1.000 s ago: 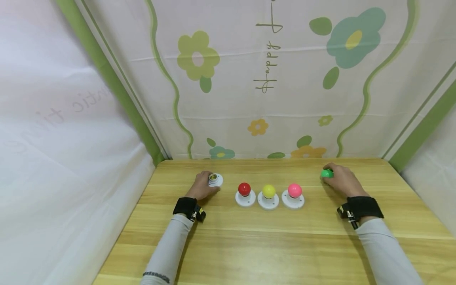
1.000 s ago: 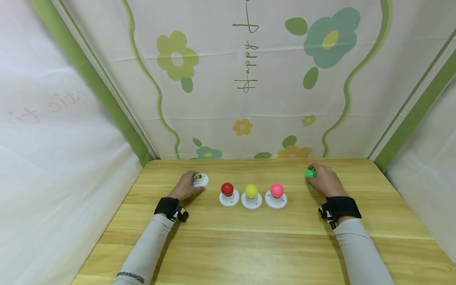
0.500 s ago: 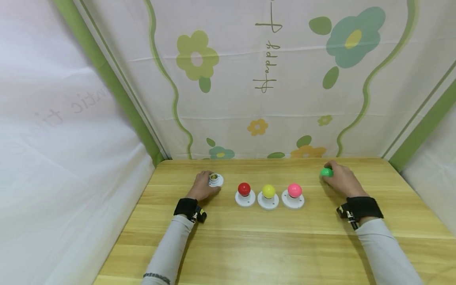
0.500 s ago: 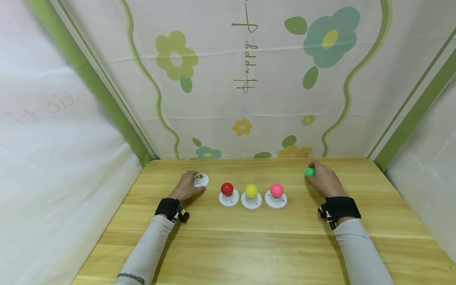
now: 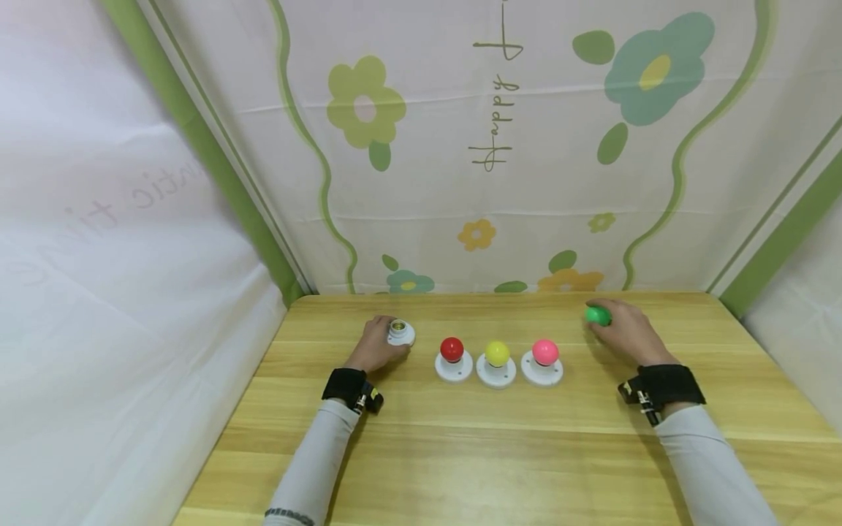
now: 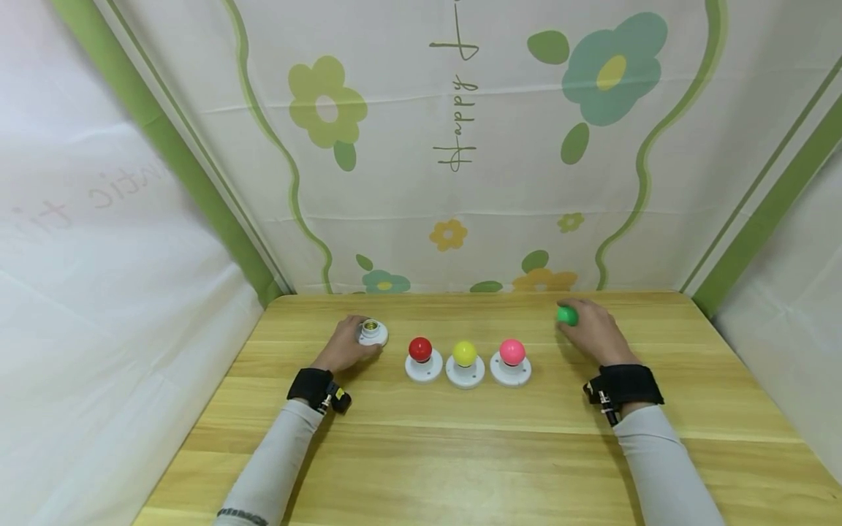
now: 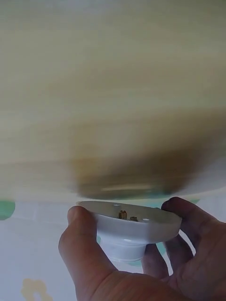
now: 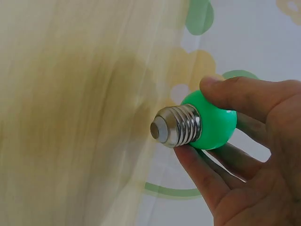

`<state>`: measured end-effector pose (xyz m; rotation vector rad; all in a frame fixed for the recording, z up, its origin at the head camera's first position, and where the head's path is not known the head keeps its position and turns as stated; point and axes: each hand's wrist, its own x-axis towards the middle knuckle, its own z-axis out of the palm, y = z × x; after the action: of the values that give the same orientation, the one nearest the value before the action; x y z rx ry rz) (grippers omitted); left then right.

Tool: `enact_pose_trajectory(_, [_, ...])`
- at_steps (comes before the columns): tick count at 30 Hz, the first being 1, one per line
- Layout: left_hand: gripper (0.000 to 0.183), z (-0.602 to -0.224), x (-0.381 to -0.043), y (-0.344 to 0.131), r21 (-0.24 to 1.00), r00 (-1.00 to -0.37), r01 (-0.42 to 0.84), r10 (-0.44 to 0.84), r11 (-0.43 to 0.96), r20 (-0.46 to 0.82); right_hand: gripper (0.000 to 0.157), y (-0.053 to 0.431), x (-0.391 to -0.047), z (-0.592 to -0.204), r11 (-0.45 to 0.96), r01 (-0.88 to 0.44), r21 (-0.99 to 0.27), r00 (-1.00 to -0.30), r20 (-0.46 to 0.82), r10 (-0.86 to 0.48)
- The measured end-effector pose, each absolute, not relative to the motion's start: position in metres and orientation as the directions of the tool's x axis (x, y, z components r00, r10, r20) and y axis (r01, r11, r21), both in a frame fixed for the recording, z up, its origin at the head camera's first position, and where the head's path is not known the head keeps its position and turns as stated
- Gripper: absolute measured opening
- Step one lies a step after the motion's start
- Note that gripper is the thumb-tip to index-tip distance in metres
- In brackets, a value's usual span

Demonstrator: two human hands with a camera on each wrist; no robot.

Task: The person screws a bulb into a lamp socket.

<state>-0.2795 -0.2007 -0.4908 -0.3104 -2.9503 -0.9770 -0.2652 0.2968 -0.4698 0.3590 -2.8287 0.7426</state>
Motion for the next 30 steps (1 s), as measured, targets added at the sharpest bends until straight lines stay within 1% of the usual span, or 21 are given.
enact_pose_trajectory(8, [0.068,-0.491,-0.28,-0.198,0.606,-0.979,0.203,0.176,0.769,0.105,0.045,0.289,-0.264,-0.461,0.842,-0.281,-0.46,-0.952,0.248,-0.182])
enact_pose_trajectory(17, [0.073,-0.486,-0.278,-0.194,0.639,-0.974,0.226,0.182,0.736,0.136,0.045,0.278,-0.264,-0.451,0.819,-0.3,-0.49,-0.947,0.26,-0.191])
enact_pose_trajectory(24, [0.071,-0.481,-0.274,-0.19,0.648,-0.971,0.237,0.18,0.724,0.155,0.046,0.268,-0.261,-0.446,0.827,-0.378,-0.417,-0.905,0.355,-0.235])
enact_pose_trajectory(30, [0.07,-0.48,-0.272,-0.187,0.657,-0.971,0.238,0.164,0.715,0.174,0.052,0.26,-0.256,-0.439,0.814,-0.409,-0.412,-0.888,0.385,-0.251])
